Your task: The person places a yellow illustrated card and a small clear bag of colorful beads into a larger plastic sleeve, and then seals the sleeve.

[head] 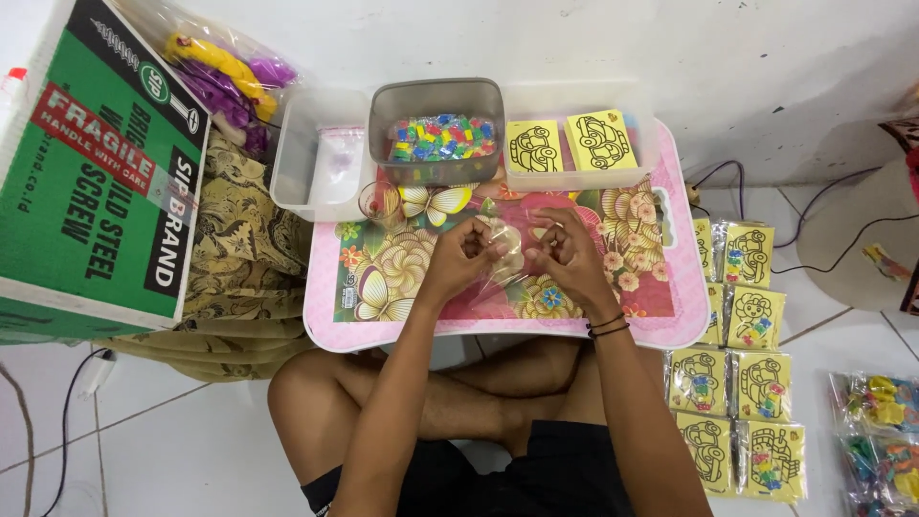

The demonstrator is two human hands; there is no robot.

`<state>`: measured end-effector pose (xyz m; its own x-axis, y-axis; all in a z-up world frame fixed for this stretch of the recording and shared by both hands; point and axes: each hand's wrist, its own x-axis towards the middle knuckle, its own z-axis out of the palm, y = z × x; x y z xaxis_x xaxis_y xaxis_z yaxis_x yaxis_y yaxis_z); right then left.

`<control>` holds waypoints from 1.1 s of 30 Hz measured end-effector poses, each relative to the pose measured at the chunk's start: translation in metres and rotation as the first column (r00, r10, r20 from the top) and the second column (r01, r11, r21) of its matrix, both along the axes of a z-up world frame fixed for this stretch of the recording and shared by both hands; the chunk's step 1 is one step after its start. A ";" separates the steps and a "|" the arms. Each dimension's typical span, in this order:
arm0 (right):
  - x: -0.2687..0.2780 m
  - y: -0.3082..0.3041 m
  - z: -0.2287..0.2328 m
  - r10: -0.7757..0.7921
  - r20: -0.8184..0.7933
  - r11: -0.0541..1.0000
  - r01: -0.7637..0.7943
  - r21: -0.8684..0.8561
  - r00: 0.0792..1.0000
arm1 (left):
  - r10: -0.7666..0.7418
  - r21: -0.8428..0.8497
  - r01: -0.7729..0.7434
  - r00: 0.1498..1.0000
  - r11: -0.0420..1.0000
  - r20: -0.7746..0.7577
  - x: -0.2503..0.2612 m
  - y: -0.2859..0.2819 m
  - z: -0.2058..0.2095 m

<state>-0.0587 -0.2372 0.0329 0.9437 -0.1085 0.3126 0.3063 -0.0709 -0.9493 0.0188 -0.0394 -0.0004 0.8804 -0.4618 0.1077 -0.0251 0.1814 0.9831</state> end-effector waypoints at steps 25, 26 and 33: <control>0.005 -0.012 -0.018 -0.004 -0.107 0.979 0.026 0.204 0.994 | -0.024 0.087 -0.658 0.104 0.748 0.994 -0.024 -0.019 0.080; 0.007 -0.014 -0.022 -0.010 -0.086 0.982 0.026 0.188 0.996 | 0.092 0.161 -0.632 0.348 0.758 0.933 -0.017 -0.015 0.066; 0.005 -0.008 -0.008 -0.002 -0.066 0.986 0.013 0.168 0.998 | -0.035 0.130 0.024 0.996 0.991 0.080 -0.007 0.005 0.029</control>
<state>-0.0536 -0.2456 0.0246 0.9603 -0.1620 0.2271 0.2435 0.0898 -0.9657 0.0114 -0.0341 0.0285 0.8568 -0.5021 0.1170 -0.1032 0.0554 0.9931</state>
